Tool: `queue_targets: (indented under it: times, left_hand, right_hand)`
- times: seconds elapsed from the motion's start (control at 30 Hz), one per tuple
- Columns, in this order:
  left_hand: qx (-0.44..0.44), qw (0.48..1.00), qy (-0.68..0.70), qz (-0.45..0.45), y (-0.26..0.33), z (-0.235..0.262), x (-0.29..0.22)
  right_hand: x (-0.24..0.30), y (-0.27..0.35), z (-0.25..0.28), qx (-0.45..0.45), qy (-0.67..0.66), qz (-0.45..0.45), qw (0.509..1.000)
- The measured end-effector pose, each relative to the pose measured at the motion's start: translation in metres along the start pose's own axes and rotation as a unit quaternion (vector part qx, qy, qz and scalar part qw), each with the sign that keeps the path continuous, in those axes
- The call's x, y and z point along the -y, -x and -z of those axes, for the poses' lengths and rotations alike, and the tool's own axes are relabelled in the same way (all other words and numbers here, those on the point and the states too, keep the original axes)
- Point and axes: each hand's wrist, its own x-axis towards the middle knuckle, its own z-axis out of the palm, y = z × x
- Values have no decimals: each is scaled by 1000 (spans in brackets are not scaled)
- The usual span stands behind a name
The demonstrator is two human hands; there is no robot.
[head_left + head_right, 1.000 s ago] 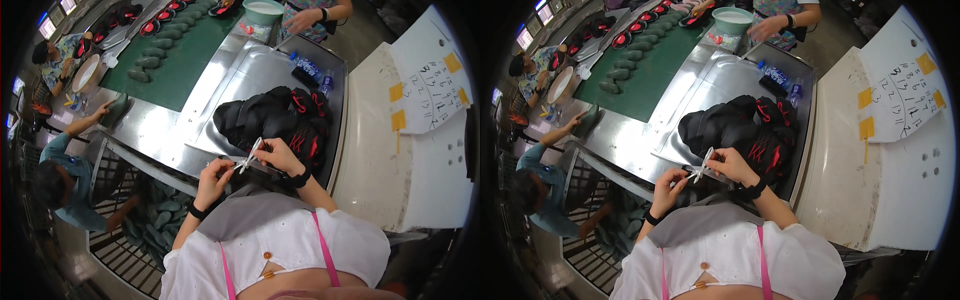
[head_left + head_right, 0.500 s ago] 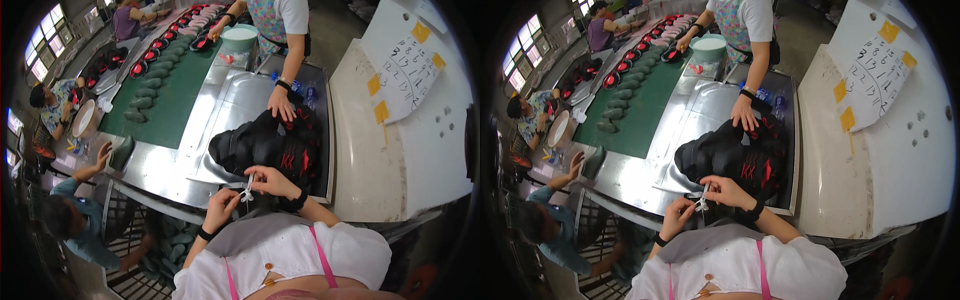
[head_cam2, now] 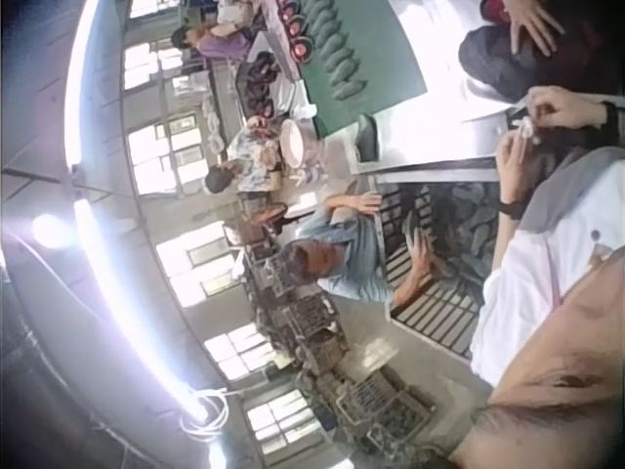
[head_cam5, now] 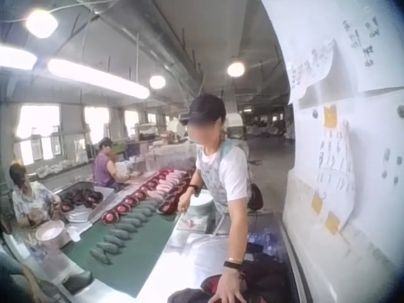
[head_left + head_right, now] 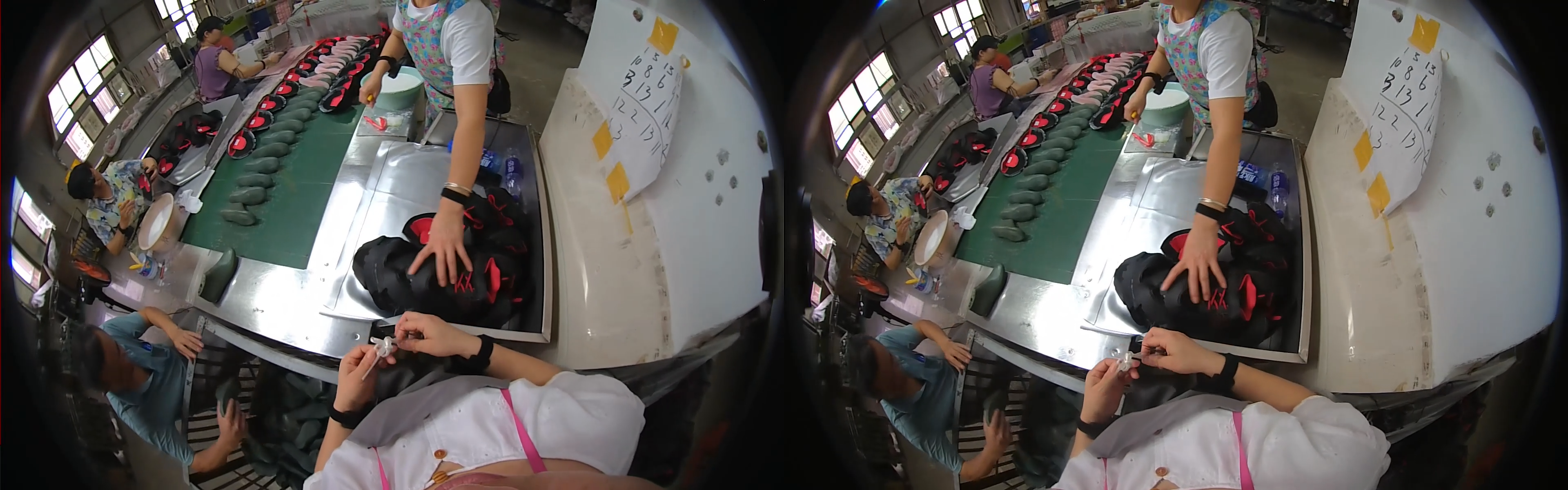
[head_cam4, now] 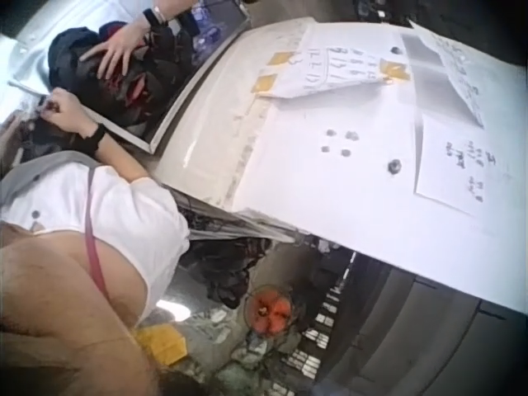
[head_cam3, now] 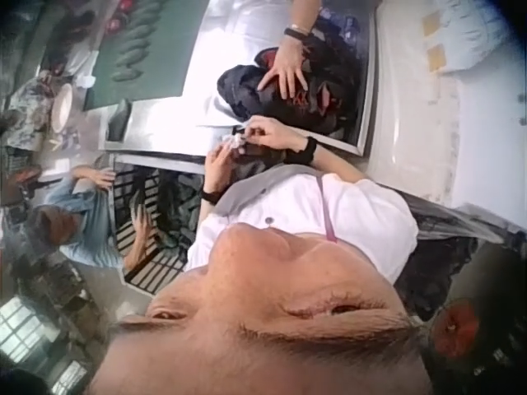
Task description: The recorder is organizing and inspecting completed shoe uppers in a shoe manufacturing facility.
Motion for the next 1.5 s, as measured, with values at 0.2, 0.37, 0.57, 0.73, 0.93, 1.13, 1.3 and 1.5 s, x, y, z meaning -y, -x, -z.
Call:
queue_targets:
  times: [0.2, 0.37, 0.57, 0.73, 0.93, 1.13, 1.3, 1.5]
  left_hand:
    - [-72, 994, 77, -16, 38, -1, 5]
    - [-47, 998, 4, 29, 68, 14, 7]
    - [-1, 995, 82, -60, 83, 17, 15]
    - [-116, 988, -49, -92, 110, 27, 11]
    - [-177, 969, -139, -102, 191, 62, 30]
    - [-50, 961, -257, -93, 235, 73, 44]
    - [141, 936, -321, -25, 254, 78, 48]
    - [142, 939, -312, 1, 270, 76, 50]
  right_hand:
    - [14, -5, -26, -30, -93, -71, 993]
    - [28, -11, -32, -111, -12, 35, 993]
    - [31, 5, -55, -93, 125, 2, 988]
    - [45, 33, -120, 43, 151, 85, 984]
    - [87, 55, -178, 104, 184, 125, 969]
    - [110, 91, -215, 12, 194, 88, 977]
    - [108, 138, -242, -29, 129, 41, 990]
    - [114, 154, -250, -33, 41, -45, 998]
